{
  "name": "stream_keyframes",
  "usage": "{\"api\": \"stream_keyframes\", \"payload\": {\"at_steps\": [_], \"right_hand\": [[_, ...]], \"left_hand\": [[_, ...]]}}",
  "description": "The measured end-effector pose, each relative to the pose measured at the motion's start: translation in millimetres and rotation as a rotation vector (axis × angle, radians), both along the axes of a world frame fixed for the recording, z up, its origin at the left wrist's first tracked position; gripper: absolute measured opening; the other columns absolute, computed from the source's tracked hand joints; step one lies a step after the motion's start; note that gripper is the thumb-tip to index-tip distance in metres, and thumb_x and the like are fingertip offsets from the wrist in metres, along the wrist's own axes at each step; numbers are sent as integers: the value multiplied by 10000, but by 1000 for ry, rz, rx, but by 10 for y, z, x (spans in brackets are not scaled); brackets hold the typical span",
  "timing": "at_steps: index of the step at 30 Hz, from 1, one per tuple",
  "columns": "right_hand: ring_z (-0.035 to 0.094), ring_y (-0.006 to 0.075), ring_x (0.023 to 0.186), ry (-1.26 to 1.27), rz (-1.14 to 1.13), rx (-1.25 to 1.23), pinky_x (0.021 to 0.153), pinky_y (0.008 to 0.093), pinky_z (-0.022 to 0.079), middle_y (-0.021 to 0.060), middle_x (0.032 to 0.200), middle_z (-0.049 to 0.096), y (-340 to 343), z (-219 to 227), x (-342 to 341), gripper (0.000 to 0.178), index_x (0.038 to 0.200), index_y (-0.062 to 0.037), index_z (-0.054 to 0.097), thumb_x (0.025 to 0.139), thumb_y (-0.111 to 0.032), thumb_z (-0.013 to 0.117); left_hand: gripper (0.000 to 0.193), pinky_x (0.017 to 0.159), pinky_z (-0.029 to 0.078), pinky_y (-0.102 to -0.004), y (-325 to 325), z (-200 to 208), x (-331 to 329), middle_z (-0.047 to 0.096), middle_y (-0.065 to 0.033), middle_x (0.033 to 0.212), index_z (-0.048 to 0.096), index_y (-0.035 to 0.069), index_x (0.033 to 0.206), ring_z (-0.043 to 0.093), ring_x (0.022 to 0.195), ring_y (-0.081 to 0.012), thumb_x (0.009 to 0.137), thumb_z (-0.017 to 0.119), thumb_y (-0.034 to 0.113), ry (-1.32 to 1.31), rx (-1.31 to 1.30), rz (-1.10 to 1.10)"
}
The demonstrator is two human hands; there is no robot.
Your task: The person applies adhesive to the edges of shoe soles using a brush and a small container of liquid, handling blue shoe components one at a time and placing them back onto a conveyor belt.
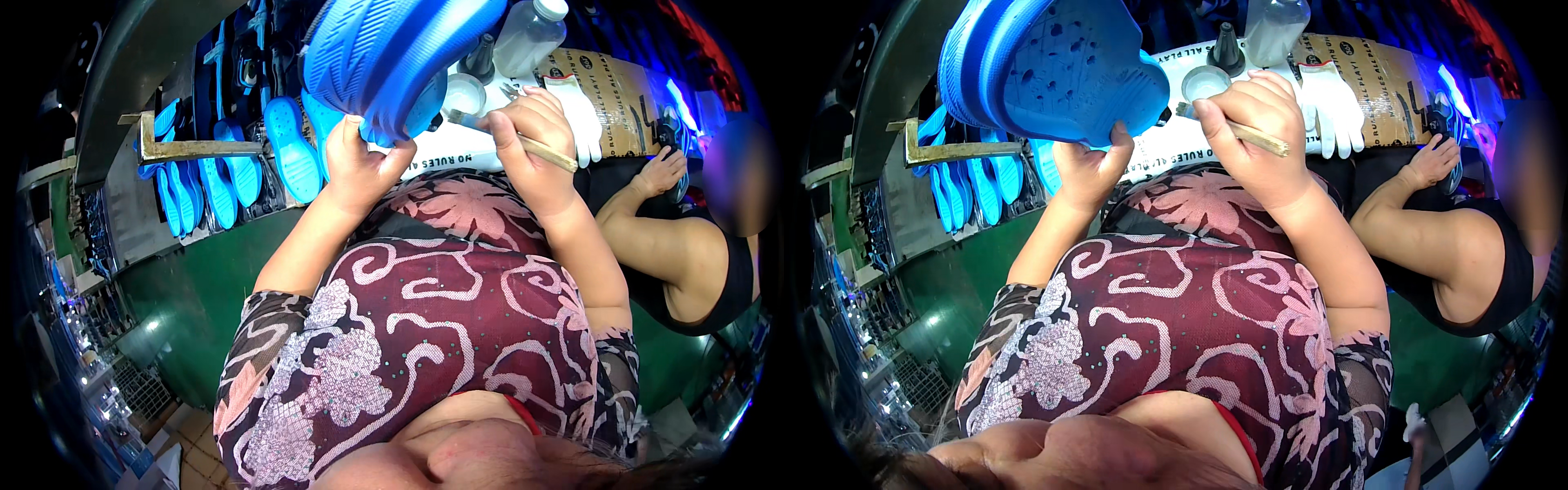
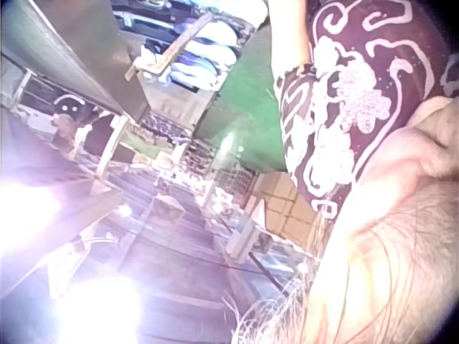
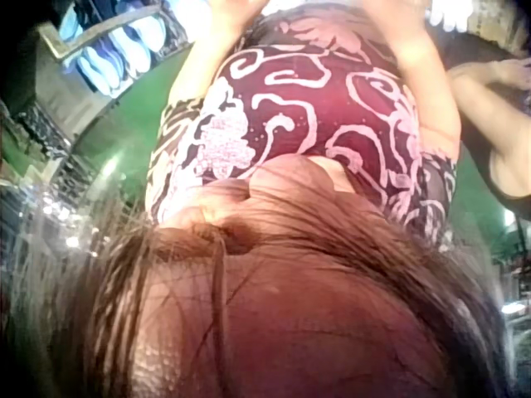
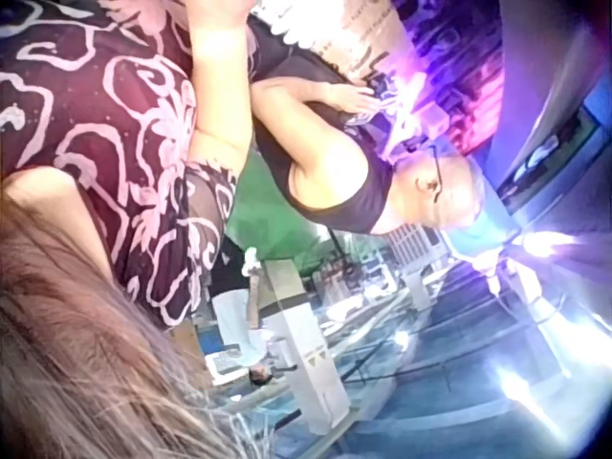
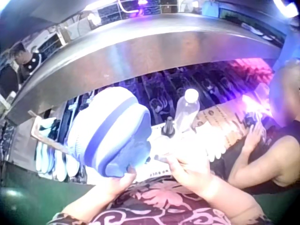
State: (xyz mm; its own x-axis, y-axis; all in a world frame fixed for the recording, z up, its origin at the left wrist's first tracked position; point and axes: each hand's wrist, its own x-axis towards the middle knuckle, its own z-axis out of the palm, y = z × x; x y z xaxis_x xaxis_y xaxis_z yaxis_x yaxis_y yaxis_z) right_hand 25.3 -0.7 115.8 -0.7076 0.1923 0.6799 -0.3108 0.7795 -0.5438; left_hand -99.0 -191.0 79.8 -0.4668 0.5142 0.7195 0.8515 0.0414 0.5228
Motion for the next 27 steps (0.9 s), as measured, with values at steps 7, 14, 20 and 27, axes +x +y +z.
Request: {"api": "stream_keyframes", "payload": {"at_steps": [7,14,20,27], "right_hand": [[518,236,561,-3,66,-8,719,354,419,34,580,540,-90,-11,-13,222,651,-64,644,823,-204,667],[520,231,557,25,97,-140,715,343,415,35,579,549,-29,-73,-68,208,658,-68,651,820,-197,673],[525,232,573,-30,32,-119,736,343,418,40,578,544,-97,-45,16,225,646,-73,651,831,-200,660],[520,219,560,71,25,-121,754,354,417,21,575,541,-97,1,-84,189,648,-84,640,813,-172,674]], "left_hand": [[480,654,509,-327,2,-29,13,655,-121,885,533,17,1115,652,715,-280,667,704,11,-10,3,-13],[525,790,508,-366,13,-64,8,657,-151,1038,553,10,1171,656,906,-309,711,775,130,-15,-4,-22],[341,839,502,-355,106,120,85,682,-149,1009,665,-5,1023,668,925,-290,710,768,82,-148,73,-74],[449,662,536,-337,65,-6,-33,681,-142,937,627,11,1085,673,781,-280,683,792,122,35,-57,-40]]}}
